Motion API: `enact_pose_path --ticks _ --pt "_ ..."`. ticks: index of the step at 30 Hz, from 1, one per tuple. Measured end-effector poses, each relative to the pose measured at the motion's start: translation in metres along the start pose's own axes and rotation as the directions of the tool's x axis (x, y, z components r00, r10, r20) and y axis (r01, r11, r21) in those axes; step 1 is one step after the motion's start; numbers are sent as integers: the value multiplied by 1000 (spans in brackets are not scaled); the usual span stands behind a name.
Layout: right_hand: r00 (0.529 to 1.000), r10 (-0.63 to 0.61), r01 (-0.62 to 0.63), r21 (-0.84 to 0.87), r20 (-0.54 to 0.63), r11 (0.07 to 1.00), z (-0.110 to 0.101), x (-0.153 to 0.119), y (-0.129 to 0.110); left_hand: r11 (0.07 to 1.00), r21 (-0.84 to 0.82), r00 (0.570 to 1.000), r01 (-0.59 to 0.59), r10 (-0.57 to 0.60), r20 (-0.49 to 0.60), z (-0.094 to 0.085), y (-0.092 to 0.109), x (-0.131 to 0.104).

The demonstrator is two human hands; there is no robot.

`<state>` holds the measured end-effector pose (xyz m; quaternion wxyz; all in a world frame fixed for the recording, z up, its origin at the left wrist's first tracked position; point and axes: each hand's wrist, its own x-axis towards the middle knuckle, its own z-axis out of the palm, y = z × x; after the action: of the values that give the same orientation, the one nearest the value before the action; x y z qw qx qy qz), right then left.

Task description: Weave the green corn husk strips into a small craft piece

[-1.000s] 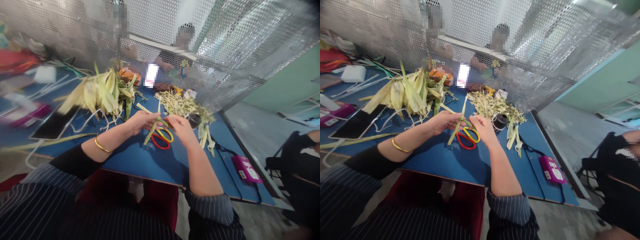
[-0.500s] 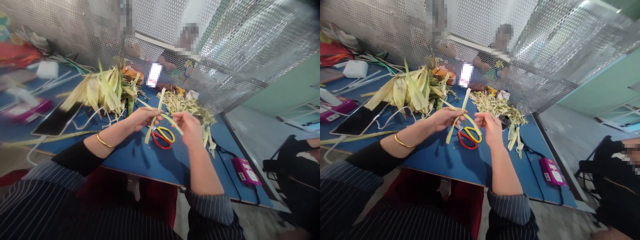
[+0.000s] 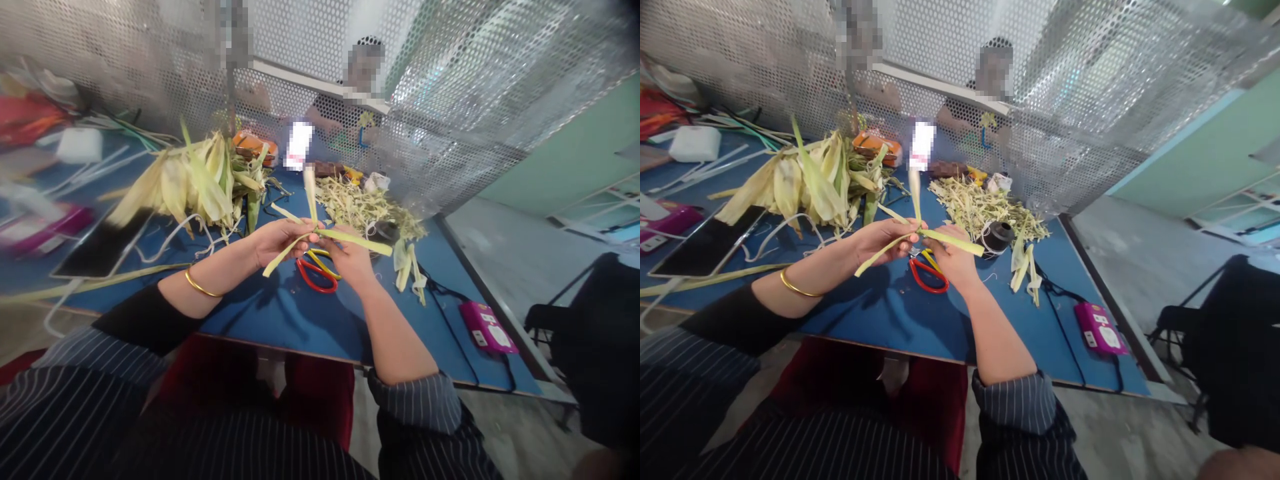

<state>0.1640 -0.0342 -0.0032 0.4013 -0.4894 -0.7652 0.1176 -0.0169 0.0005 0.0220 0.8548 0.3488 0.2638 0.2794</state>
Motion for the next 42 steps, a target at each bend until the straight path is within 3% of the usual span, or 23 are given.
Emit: enact_pose_path --ticks 3,6,11,15,18,22,26,31,38,42 --pt "987 -160 141 -332 -31 933 -3 2 -1 999 -37 999 -26 24 -41 1 0 -1" --pt "985 -175 160 -355 -11 921 0 1 0 998 -67 998 2 -6 -58 1 0 -1" --pt "990 -138 138 -190 12 972 7 0 11 1000 -6 1000 9 -9 9 -2 -2 2" --pt "998 -63 64 -86 11 994 8 1 16 990 81 992 -115 110 64 -2 -7 5" --pt "1000 9 -11 104 16 995 3 2 10 975 125 983 -182 182 7 -2 -10 6" --pt "989 149 -143 475 25 868 -6 2 -3 970 132 975 -206 214 -56 -2 -10 7" --pt "958 283 -186 656 -43 731 -6 2 -6 967 190 982 -169 182 -57 -4 -11 9" --pt "910 401 -309 814 103 492 3 3 -3 903 384 966 -192 243 -90 -3 -16 8" --pt "844 534 -247 846 -52 473 11 4 -3 891 441 981 -109 167 -96 5 -20 8" --pt "843 534 -234 850 -64 471 11 4 0 897 433 983 -84 146 -112 5 -22 10"
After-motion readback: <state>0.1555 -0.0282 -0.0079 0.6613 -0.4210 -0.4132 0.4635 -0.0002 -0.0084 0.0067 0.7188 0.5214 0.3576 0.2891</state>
